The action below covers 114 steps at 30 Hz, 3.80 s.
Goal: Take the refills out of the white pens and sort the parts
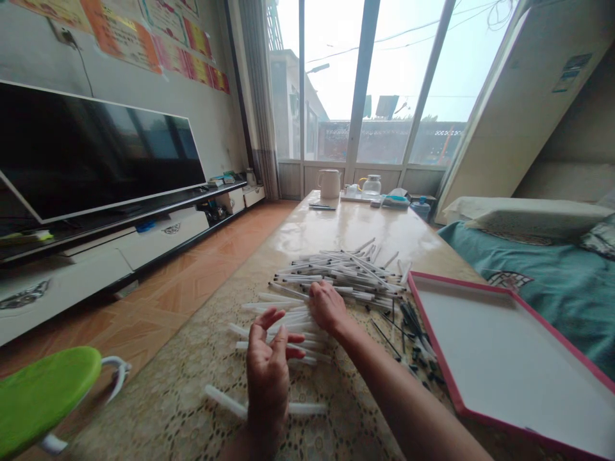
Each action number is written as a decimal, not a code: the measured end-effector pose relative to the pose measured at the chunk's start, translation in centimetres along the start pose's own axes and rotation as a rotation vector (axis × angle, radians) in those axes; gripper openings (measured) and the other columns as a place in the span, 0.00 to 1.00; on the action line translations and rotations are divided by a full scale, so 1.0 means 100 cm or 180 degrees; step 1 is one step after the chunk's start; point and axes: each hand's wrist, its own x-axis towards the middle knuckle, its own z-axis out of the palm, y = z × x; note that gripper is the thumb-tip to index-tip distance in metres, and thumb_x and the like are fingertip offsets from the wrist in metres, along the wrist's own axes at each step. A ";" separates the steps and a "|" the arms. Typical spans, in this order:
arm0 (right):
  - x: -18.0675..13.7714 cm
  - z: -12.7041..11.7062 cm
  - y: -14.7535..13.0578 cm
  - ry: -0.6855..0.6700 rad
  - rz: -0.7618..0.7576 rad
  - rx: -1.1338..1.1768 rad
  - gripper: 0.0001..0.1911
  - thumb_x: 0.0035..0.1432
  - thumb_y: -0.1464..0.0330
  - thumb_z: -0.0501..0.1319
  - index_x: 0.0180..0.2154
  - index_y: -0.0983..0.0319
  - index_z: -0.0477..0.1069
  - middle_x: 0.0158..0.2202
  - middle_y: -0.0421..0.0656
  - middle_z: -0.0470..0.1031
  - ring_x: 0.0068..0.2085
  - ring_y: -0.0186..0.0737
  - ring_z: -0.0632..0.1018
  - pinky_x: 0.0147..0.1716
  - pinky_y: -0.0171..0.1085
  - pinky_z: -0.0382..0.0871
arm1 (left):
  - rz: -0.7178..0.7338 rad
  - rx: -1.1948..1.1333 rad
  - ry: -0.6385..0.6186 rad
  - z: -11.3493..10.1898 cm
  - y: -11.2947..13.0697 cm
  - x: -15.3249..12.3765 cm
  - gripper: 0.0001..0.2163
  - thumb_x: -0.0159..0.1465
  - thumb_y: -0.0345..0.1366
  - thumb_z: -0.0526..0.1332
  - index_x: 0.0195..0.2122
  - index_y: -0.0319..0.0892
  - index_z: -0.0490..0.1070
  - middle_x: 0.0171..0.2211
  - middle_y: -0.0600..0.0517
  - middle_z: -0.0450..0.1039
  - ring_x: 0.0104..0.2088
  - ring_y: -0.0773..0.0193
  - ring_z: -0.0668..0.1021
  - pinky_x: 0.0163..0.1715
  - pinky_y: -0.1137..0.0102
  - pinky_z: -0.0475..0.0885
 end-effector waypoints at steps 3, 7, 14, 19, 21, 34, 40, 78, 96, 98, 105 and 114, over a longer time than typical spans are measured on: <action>-0.014 -0.015 0.009 0.0202 0.0053 0.0086 0.07 0.50 0.77 0.55 0.33 0.63 0.66 0.34 0.46 0.72 0.38 0.40 0.73 0.34 0.34 0.62 | -0.0067 -0.0010 -0.0114 0.001 0.000 -0.002 0.17 0.56 0.38 0.60 0.46 0.44 0.62 0.44 0.48 0.66 0.24 0.69 0.76 0.16 0.75 0.70; -0.047 -0.057 0.025 0.0553 0.0162 0.0307 0.05 0.54 0.74 0.52 0.35 0.62 0.62 0.30 0.43 0.72 0.30 0.36 0.73 0.30 0.33 0.64 | -0.0176 0.0006 -0.0297 0.002 -0.002 -0.005 0.14 0.57 0.39 0.59 0.44 0.43 0.63 0.37 0.51 0.68 0.22 0.70 0.74 0.16 0.76 0.69; -0.117 -0.126 0.024 0.1655 -0.0087 0.1336 0.07 0.56 0.66 0.54 0.38 0.59 0.60 0.39 0.45 0.73 0.39 0.39 0.75 0.39 0.39 0.68 | -0.0381 0.0166 -0.0916 0.009 -0.005 -0.014 0.12 0.55 0.41 0.61 0.36 0.40 0.66 0.26 0.54 0.69 0.18 0.70 0.72 0.12 0.76 0.67; -0.145 -0.126 0.009 0.1365 -0.0346 0.0756 0.05 0.54 0.70 0.55 0.36 0.59 0.61 0.35 0.42 0.73 0.30 0.35 0.74 0.31 0.35 0.68 | -0.0232 0.0430 -0.1655 0.013 -0.011 -0.025 0.10 0.57 0.39 0.61 0.36 0.39 0.68 0.16 0.57 0.67 0.16 0.70 0.70 0.14 0.77 0.66; -0.147 -0.118 0.005 0.1178 -0.0514 0.0624 0.04 0.55 0.72 0.54 0.36 0.60 0.62 0.31 0.40 0.71 0.28 0.35 0.72 0.28 0.34 0.67 | -0.0239 0.0488 -0.1821 0.014 -0.015 -0.027 0.10 0.58 0.39 0.60 0.36 0.39 0.68 0.17 0.56 0.67 0.17 0.70 0.71 0.14 0.77 0.67; -0.131 -0.063 0.008 0.0048 -0.0210 0.1493 0.13 0.63 0.64 0.47 0.31 0.62 0.66 0.24 0.38 0.65 0.25 0.32 0.67 0.25 0.30 0.60 | -0.0474 -0.0006 -0.1638 0.011 -0.021 -0.014 0.15 0.58 0.46 0.58 0.40 0.39 0.66 0.25 0.55 0.67 0.18 0.71 0.72 0.14 0.77 0.66; -0.133 -0.066 0.015 -0.1110 0.0357 0.2766 0.21 0.58 0.53 0.51 0.28 0.64 0.67 0.15 0.31 0.54 0.16 0.25 0.55 0.14 0.26 0.48 | -0.0842 -0.0117 -0.2130 0.010 -0.017 -0.009 0.13 0.59 0.46 0.57 0.34 0.40 0.65 0.12 0.62 0.60 0.08 0.78 0.59 0.07 0.82 0.51; -0.146 -0.052 0.024 -0.0801 -0.0383 0.1594 0.23 0.66 0.61 0.39 0.29 0.63 0.66 0.19 0.35 0.62 0.20 0.29 0.65 0.20 0.27 0.56 | -0.0950 0.0346 -0.1923 0.021 -0.011 -0.030 0.14 0.58 0.47 0.57 0.27 0.41 0.60 0.12 0.59 0.66 0.06 0.77 0.61 0.05 0.83 0.52; -0.148 -0.052 0.035 0.0238 -0.0335 -0.0219 0.13 0.65 0.67 0.44 0.30 0.60 0.62 0.23 0.39 0.70 0.24 0.35 0.73 0.23 0.31 0.55 | -0.0501 0.0290 -0.0454 0.002 0.001 0.004 0.25 0.53 0.42 0.62 0.51 0.39 0.61 0.17 0.58 0.70 0.11 0.71 0.68 0.08 0.79 0.61; -0.149 -0.051 0.035 0.0244 -0.0268 -0.0027 0.14 0.65 0.67 0.43 0.29 0.60 0.61 0.23 0.40 0.70 0.25 0.35 0.73 0.25 0.31 0.57 | -0.0300 0.0296 -0.0424 0.004 0.001 0.001 0.23 0.54 0.42 0.61 0.49 0.41 0.63 0.18 0.58 0.70 0.12 0.71 0.68 0.08 0.79 0.61; -0.149 -0.054 0.027 0.0277 -0.0404 0.0081 0.14 0.64 0.65 0.46 0.27 0.61 0.62 0.22 0.39 0.70 0.23 0.33 0.72 0.23 0.29 0.57 | -0.0748 0.0270 -0.1720 0.013 -0.012 -0.019 0.14 0.50 0.40 0.67 0.34 0.36 0.73 0.19 0.54 0.71 0.16 0.70 0.71 0.14 0.76 0.66; -0.147 -0.061 0.030 0.0262 0.0185 0.1379 0.21 0.64 0.58 0.42 0.29 0.62 0.65 0.20 0.38 0.68 0.21 0.33 0.71 0.22 0.30 0.61 | -0.1238 -0.0583 -0.1434 0.015 -0.014 -0.018 0.12 0.49 0.40 0.68 0.28 0.35 0.75 0.19 0.52 0.73 0.19 0.70 0.74 0.20 0.75 0.69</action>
